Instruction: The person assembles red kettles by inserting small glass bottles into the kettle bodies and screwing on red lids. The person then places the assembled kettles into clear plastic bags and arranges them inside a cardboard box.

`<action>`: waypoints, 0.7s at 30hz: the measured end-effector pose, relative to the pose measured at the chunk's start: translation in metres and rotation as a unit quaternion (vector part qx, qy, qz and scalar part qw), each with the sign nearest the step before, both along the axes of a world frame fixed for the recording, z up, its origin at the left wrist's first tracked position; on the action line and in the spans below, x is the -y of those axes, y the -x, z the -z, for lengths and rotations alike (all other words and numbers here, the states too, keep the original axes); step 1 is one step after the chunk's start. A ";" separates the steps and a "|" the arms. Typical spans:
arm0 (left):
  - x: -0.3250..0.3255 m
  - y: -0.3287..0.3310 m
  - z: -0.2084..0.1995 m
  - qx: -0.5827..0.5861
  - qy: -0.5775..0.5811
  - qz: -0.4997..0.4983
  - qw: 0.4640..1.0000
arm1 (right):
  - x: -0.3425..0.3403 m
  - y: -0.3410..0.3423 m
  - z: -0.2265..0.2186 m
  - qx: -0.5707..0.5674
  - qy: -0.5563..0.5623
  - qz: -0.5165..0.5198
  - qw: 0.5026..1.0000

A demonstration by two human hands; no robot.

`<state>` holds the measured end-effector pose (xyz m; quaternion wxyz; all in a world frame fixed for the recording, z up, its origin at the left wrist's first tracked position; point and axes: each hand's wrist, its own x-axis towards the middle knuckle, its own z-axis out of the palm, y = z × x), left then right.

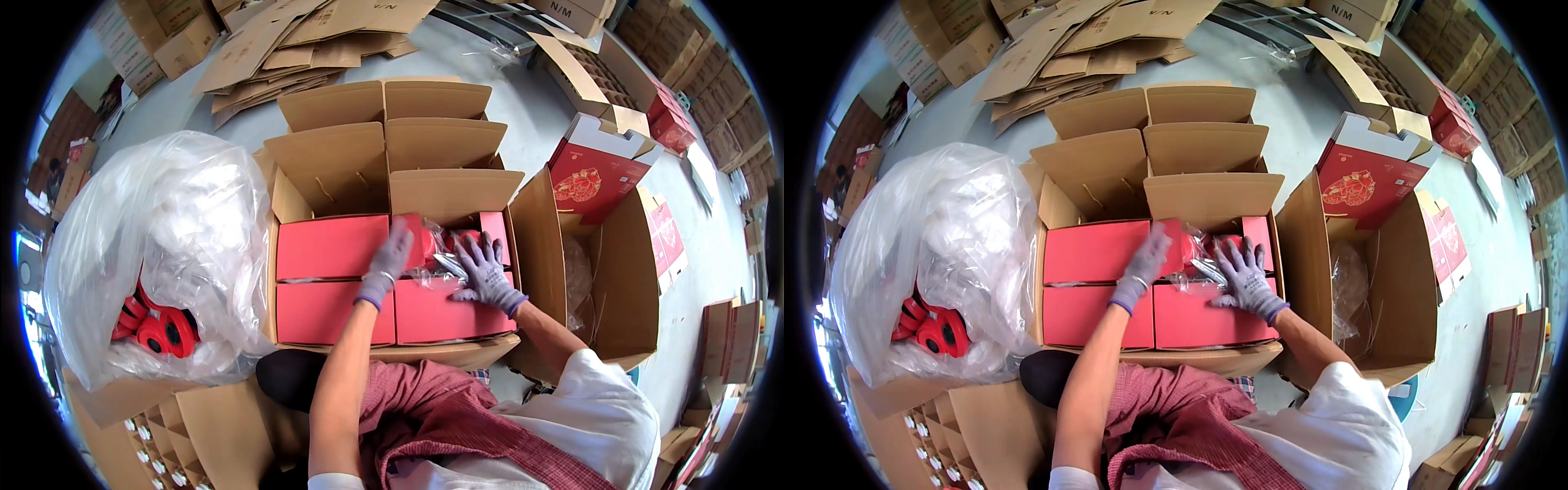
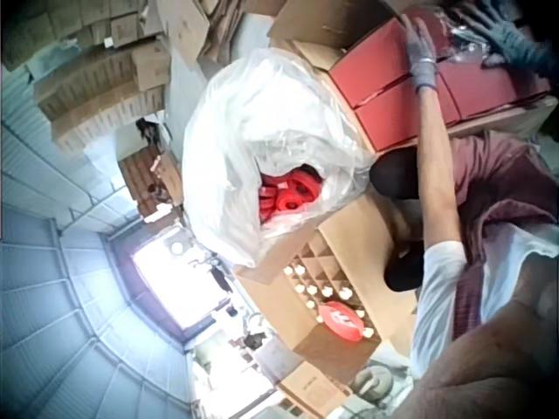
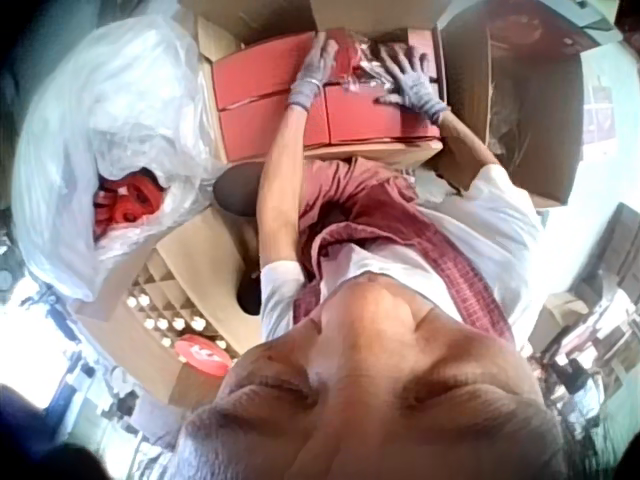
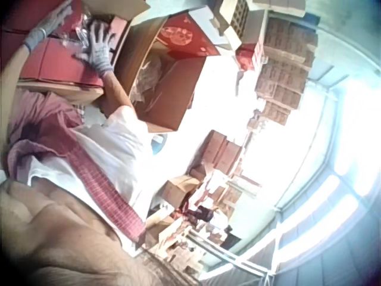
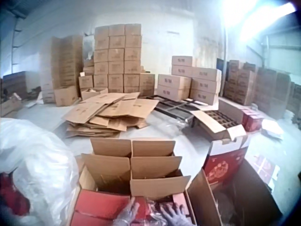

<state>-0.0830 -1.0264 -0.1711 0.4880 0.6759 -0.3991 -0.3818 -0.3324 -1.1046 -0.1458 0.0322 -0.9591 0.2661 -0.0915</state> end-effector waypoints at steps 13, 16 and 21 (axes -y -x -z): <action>0.000 -0.016 -0.043 -0.017 -0.127 0.072 0.989 | 0.121 0.017 0.056 0.293 -0.481 0.120 0.817; -0.025 -0.006 -0.034 0.112 -0.059 0.121 0.984 | 0.071 0.054 -0.035 0.358 -0.707 0.066 0.606; -0.031 -0.005 -0.038 0.153 -0.049 0.150 0.975 | 0.050 0.092 -0.033 0.535 -0.720 0.013 0.442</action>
